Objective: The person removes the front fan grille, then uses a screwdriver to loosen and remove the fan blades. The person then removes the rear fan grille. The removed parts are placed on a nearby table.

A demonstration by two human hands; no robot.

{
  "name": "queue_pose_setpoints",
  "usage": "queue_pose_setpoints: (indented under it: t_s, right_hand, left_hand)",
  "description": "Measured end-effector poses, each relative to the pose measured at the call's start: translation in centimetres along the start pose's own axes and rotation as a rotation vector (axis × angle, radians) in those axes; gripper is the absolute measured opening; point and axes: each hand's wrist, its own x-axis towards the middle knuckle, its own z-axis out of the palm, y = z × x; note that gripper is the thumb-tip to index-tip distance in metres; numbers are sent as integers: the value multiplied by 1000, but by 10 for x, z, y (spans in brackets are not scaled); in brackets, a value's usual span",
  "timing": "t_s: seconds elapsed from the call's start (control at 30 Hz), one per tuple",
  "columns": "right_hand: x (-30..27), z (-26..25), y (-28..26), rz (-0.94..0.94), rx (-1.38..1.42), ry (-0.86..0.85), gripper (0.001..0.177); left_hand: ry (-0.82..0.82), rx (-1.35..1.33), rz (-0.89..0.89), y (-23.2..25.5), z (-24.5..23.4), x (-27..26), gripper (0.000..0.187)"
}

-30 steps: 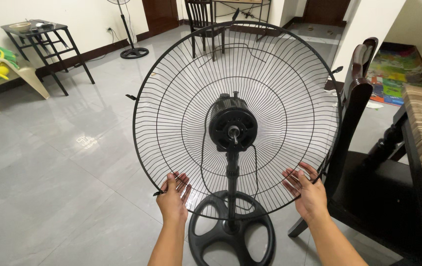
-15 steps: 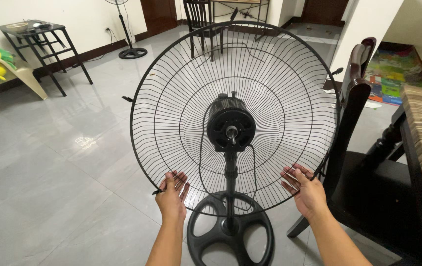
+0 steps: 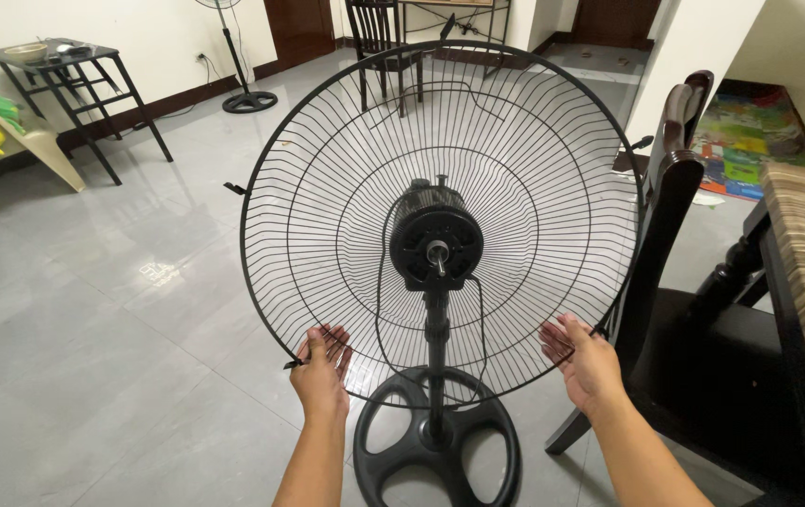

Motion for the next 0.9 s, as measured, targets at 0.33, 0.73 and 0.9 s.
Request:
queue_pose_setpoints:
  t_s: [0.33, 0.73, 0.9]
  right_hand:
    - [-70, 32, 9, -981, -760, 375, 72]
    - [-56, 161, -31, -1477, -1109, -261, 66]
    - [-42, 174, -33, -1589, -1169, -247, 61]
  left_hand:
    - [23, 27, 2, 2, 6, 1, 32]
    - [15, 15, 28, -4, 3, 12, 34]
    - [4, 22, 28, -3, 0, 20, 35]
